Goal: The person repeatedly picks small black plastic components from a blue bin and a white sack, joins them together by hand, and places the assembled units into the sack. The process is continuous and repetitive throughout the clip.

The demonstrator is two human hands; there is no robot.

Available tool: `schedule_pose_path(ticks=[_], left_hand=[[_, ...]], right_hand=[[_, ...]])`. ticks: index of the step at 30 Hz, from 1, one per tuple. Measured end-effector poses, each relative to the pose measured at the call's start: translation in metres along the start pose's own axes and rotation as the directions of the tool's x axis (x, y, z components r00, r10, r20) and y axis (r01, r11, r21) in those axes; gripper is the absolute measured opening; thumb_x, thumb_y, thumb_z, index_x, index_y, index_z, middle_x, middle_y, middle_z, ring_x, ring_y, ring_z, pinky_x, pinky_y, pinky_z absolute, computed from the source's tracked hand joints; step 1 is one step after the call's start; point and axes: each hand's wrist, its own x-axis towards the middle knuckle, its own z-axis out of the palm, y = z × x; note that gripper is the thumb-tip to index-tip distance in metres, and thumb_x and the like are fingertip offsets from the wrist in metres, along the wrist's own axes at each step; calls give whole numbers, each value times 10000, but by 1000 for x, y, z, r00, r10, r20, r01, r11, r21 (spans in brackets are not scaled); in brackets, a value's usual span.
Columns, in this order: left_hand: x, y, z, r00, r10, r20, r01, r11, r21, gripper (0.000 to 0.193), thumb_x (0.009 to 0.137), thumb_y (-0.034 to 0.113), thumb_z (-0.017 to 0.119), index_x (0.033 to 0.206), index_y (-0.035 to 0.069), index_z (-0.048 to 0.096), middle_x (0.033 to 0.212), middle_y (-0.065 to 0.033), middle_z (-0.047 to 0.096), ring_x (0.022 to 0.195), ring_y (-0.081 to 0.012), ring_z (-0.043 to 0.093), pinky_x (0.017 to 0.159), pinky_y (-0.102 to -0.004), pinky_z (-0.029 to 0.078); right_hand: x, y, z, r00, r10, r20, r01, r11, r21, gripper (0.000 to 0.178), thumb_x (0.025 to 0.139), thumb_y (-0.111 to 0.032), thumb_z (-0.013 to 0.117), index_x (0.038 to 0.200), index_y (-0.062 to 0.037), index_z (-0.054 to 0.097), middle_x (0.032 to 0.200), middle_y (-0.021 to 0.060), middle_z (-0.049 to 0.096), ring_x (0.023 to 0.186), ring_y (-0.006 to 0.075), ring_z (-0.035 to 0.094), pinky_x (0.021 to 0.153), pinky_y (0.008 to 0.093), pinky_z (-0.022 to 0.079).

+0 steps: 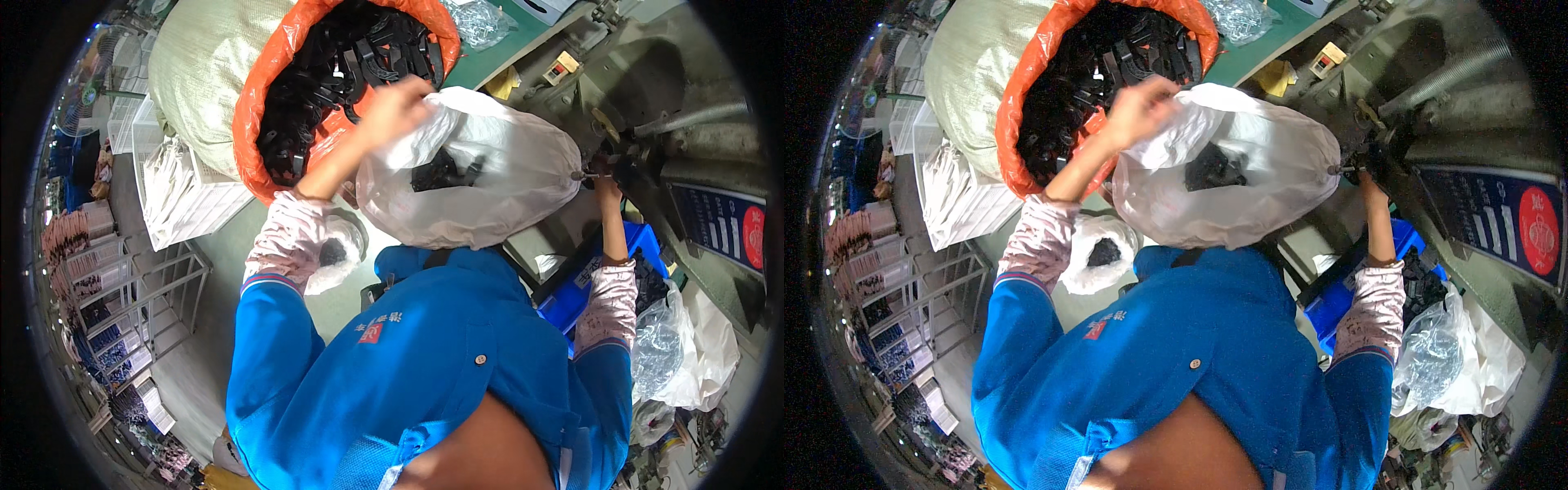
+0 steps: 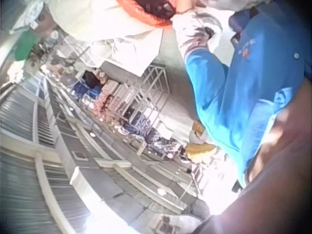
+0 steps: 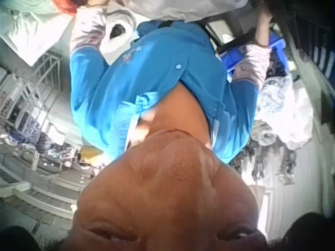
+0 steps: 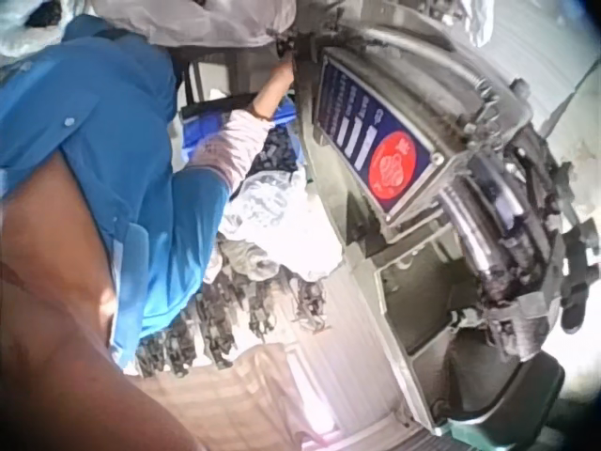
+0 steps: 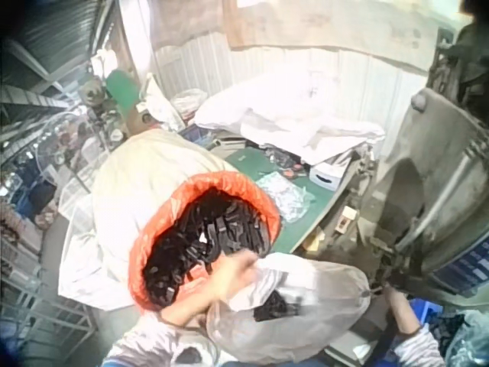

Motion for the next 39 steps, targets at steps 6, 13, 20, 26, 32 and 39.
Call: schedule_pose_path(ticks=[6, 13, 20, 26, 32, 39], left_hand=[[67, -146, -37, 899, -364, -244, 431, 834, 344, 445, 861, 337, 683, 1170, 39, 565, 1006, -218, 686, 920, -365, 679, 806, -429, 537], [94, -168, -22, 744, -599, -296, 659, 583, 475, 637, 785, 430, 697, 1230, 60, 431, 1149, -261, 624, 1083, -425, 605, 919, -488, 481], [51, -170, -41, 680, -611, -405, 561, 789, -249, 493, 749, 265, 778, 1070, -66, 605, 921, -158, 684, 839, -251, 682, 745, -351, 564], [3, -92, -58, 897, -431, 98, 123, 31, -992, 277, 902, 145, 588, 1119, -28, 585, 937, -149, 624, 872, -259, 605, 894, -433, 507], [-21, 56, 44, 884, -311, 348, 331, -109, -937, 470, 884, 148, 585, 1324, 30, 470, 1010, -144, 563, 888, -241, 539, 742, -347, 449], [-53, 127, 139, 807, -290, 514, 562, 112, -819, 355, 852, 57, 672, 1189, -7, 579, 661, 27, 471, 547, -74, 432, 480, -211, 340]], right_hand=[[-50, -18, -26, 961, 273, 46, -261, 839, 477, 241, 870, -166, 679, 1067, -26, 678, 930, 63, 673, 761, 139, 609, 687, 265, 496], [-119, -114, -99, 957, 214, 195, -197, -8, 980, 89, 866, -18, 665, 942, 23, 685, 847, 94, 688, 724, 177, 638, 619, 276, 505], [-131, -139, -110, 997, 77, 19, -16, -43, 999, 101, 862, -95, 695, 923, -24, 660, 815, 29, 638, 702, 126, 587, 681, 285, 488], [-120, -150, -69, 977, 184, -106, 110, -9, 994, 158, 865, -164, 706, 923, -18, 696, 765, 110, 671, 601, 172, 593, 542, 317, 488], [-147, -130, -61, 779, -36, -626, 499, 640, 584, 66, 808, -88, 720, 861, -47, 716, 751, 135, 650, 639, 289, 611, 566, 365, 485], [-244, 83, -59, 868, 282, -408, -191, 949, 250, 216, 821, -98, 660, 1034, -91, 693, 956, 170, 660, 863, 364, 654, 737, 432, 538]])
